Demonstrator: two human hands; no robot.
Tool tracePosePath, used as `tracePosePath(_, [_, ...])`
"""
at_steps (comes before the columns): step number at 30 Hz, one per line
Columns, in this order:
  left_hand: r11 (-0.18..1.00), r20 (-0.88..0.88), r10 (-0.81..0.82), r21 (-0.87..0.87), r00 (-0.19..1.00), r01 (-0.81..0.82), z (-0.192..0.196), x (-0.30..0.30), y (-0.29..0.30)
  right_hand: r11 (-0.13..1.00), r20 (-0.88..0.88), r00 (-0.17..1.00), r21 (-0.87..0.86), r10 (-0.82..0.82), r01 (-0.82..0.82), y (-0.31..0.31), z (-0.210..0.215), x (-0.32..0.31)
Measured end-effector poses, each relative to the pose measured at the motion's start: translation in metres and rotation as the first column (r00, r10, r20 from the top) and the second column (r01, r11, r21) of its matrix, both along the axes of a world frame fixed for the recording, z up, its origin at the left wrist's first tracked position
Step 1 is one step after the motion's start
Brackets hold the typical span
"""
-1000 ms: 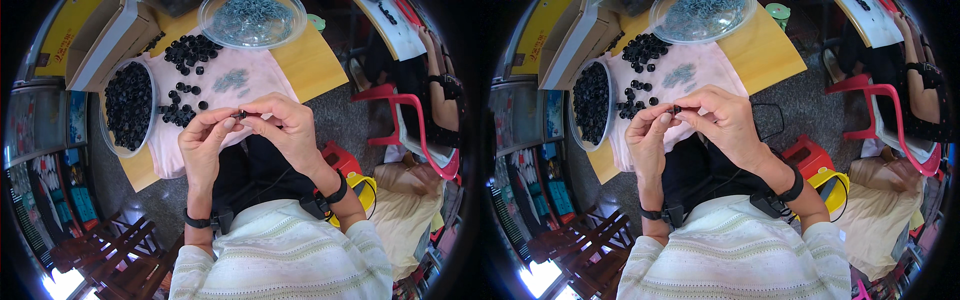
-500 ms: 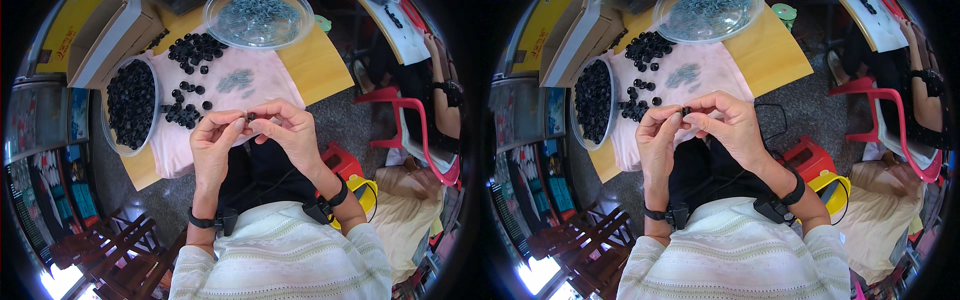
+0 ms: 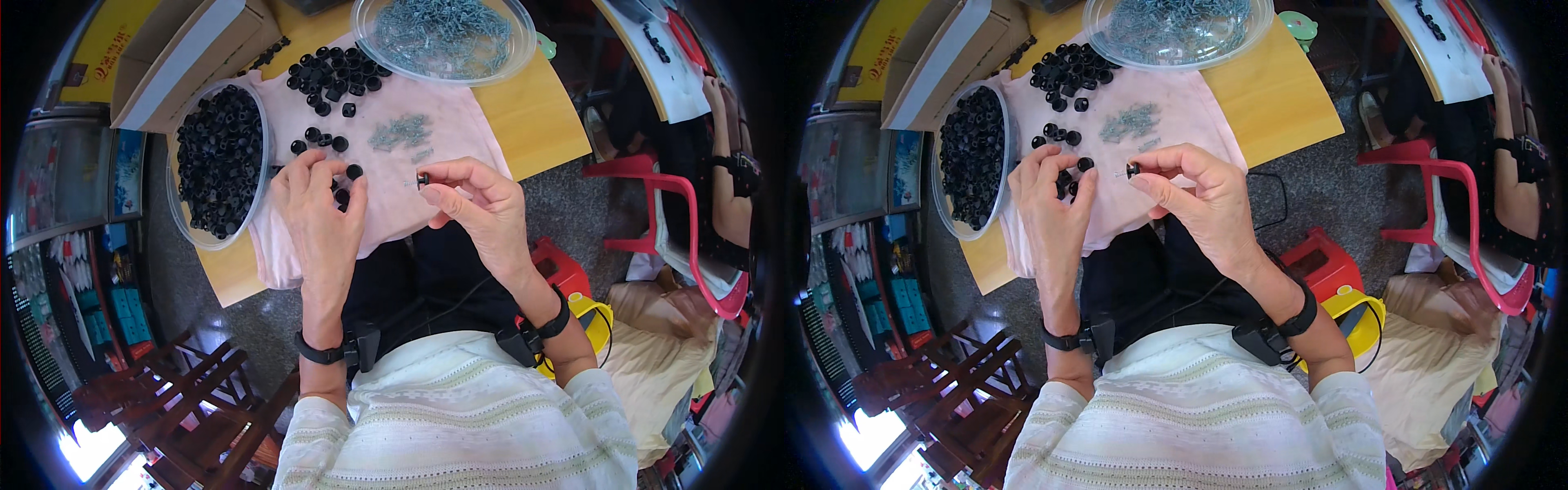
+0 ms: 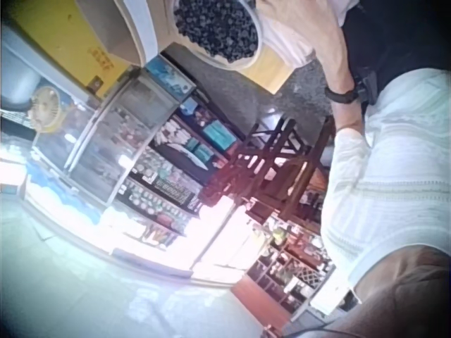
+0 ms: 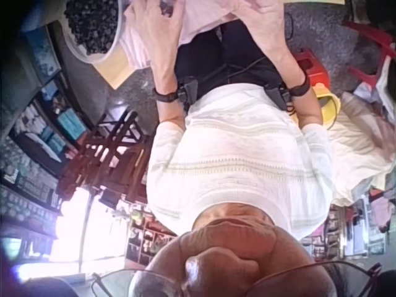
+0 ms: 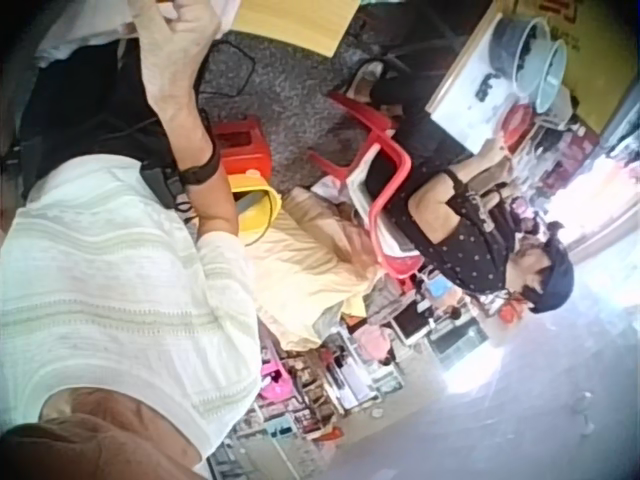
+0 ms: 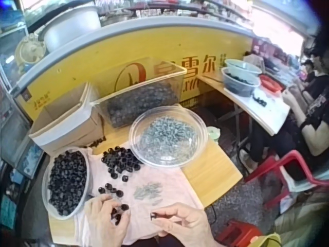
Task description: Manually snapping together small black plastic components at an assembly station.
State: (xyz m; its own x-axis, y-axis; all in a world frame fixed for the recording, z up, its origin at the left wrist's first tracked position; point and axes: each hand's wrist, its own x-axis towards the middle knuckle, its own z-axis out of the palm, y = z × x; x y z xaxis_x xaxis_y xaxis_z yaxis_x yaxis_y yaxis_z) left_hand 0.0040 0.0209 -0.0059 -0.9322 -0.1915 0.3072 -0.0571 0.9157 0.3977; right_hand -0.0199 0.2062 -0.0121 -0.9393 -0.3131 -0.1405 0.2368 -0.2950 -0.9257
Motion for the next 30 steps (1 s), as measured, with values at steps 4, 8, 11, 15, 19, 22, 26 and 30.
tracePosePath(4, [0.996, -0.071, -0.089, -0.002, 0.994, 0.089, 0.007, 0.001, 0.005, 0.998, -0.084, 0.996, 0.06, -0.006, 0.011, -0.002, 0.001, 0.002])
tracePosePath(8, [0.839, -0.209, -0.198, 0.469, 0.958, 0.276, 0.0, 0.006, 0.01, 0.998, -0.276, 0.961, 0.063, 0.004, 0.014, -0.004, 0.004, 0.006])
tracePosePath(11, [0.527, -0.177, -0.162, 0.817, 0.971, 0.237, 0.005, 0.015, 0.019, 0.974, -0.643, 0.761, 0.215, 0.085, 0.072, -0.003, 0.008, 0.005])
tracePosePath(15, [0.32, -0.231, -0.198, 0.903, 0.953, 0.285, 0.009, 0.023, 0.022, 0.978, -0.587, 0.808, 0.192, 0.053, 0.075, 0.0, 0.009, 0.014])
tracePosePath(19, [0.233, -0.252, -0.207, 0.926, 0.945, 0.298, 0.009, 0.028, 0.023, 0.994, -0.457, 0.889, 0.097, 0.009, 0.04, 0.002, 0.014, 0.02])
tracePosePath(22, [0.242, -0.248, -0.206, 0.924, 0.947, 0.295, 0.013, 0.031, 0.025, 0.999, -0.412, 0.911, 0.023, -0.012, 0.023, 0.004, 0.012, 0.022])
tracePosePath(26, [0.221, -0.203, -0.188, 0.945, 0.961, 0.243, 0.016, 0.035, 0.02, 1.0, -0.396, 0.918, 0.0, 0.006, -0.007, 0.004, 0.01, 0.025])
tracePosePath(30, [0.156, -0.182, -0.208, 0.964, 0.961, 0.216, 0.013, 0.035, 0.016, 0.999, -0.333, 0.942, -0.002, 0.037, -0.04, 0.004, 0.009, 0.028])
